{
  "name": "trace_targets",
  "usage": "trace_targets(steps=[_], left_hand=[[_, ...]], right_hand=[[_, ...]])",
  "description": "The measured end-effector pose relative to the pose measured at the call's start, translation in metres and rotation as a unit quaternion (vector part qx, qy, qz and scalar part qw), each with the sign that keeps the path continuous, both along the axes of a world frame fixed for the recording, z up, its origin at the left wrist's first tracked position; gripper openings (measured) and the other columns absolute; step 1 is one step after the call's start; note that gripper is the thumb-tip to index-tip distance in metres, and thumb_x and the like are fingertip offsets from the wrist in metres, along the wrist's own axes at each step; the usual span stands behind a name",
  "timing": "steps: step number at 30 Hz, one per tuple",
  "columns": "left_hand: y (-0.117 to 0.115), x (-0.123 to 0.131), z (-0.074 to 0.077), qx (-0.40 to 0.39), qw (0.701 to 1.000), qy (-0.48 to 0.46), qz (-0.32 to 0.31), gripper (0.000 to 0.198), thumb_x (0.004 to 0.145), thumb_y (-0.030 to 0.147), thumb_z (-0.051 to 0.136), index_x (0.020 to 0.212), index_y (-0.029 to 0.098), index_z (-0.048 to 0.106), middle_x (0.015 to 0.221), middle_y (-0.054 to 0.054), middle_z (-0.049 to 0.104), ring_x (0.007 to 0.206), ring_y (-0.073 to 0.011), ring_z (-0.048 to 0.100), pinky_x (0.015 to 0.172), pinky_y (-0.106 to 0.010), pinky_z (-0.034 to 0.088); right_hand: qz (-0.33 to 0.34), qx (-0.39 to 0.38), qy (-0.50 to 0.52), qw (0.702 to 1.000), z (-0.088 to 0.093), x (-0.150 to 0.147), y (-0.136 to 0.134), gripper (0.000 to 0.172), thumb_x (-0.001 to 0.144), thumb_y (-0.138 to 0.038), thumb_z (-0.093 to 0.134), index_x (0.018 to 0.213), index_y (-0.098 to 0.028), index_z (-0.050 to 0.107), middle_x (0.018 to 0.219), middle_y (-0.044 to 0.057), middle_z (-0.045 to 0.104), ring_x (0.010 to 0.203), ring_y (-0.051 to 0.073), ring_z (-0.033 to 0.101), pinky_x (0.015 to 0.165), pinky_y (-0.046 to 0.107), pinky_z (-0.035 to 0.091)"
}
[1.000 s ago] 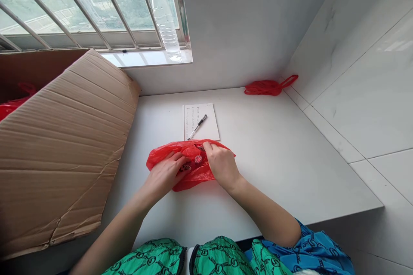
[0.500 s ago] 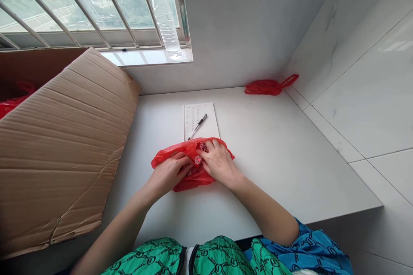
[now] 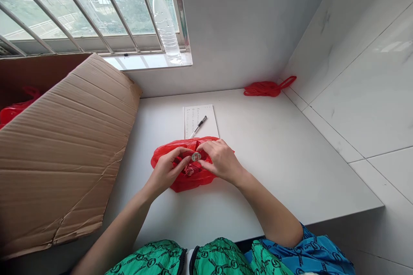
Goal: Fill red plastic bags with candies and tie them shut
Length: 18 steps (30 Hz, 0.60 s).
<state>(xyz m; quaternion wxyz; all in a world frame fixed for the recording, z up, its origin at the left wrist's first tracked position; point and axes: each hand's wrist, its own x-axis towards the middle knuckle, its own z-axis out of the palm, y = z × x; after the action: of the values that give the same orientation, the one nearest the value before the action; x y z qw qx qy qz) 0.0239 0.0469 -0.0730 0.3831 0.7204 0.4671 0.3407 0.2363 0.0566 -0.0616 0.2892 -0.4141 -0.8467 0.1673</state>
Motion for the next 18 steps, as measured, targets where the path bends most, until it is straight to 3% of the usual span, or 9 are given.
trace_targets(steps=[3, 7, 12, 18], left_hand=[[-0.002, 0.001, 0.006, -0.103, 0.985, -0.140, -0.010, 0.032, 0.094, 0.045, 0.055, 0.109, 0.017, 0.062, 0.082, -0.002, 0.064, 0.068, -0.0142, 0.061, 0.063, -0.026, 0.053], [-0.003, 0.001, 0.013, -0.170, 0.961, -0.219, -0.024, 0.036, 0.090, 0.045, 0.062, 0.109, 0.015, 0.062, 0.081, -0.002, 0.063, 0.067, -0.0130, 0.061, 0.065, -0.027, 0.056], [-0.005, 0.002, 0.015, -0.179, 0.955, -0.234, -0.018, 0.034, 0.089, 0.043, 0.064, 0.107, 0.014, 0.063, 0.082, -0.003, 0.064, 0.067, -0.0131, 0.061, 0.065, -0.027, 0.056], [-0.004, -0.001, 0.015, -0.152, 0.967, -0.202, -0.026, 0.037, 0.093, 0.045, 0.057, 0.113, 0.015, 0.063, 0.088, -0.006, 0.068, 0.074, -0.0161, 0.064, 0.068, -0.028, 0.055]], right_hand=[[0.010, -0.147, 0.137, 0.979, 0.011, 0.003, -0.005, 0.026, 0.090, -0.033, 0.064, 0.114, -0.024, 0.059, 0.105, 0.003, 0.067, 0.088, 0.017, 0.063, 0.081, 0.034, 0.052], [0.015, -0.283, 0.234, 0.930, 0.013, 0.003, -0.007, 0.032, 0.087, -0.040, 0.068, 0.113, -0.024, 0.061, 0.088, 0.000, 0.065, 0.076, 0.015, 0.062, 0.070, 0.031, 0.055], [0.030, -0.321, 0.277, 0.905, 0.007, 0.002, -0.003, 0.034, 0.083, -0.040, 0.072, 0.111, -0.023, 0.062, 0.087, 0.001, 0.065, 0.076, 0.015, 0.062, 0.073, 0.033, 0.056], [0.029, -0.297, 0.265, 0.917, 0.009, 0.002, -0.005, 0.031, 0.084, -0.038, 0.070, 0.110, -0.023, 0.063, 0.091, 0.001, 0.066, 0.075, 0.015, 0.062, 0.070, 0.031, 0.056]])
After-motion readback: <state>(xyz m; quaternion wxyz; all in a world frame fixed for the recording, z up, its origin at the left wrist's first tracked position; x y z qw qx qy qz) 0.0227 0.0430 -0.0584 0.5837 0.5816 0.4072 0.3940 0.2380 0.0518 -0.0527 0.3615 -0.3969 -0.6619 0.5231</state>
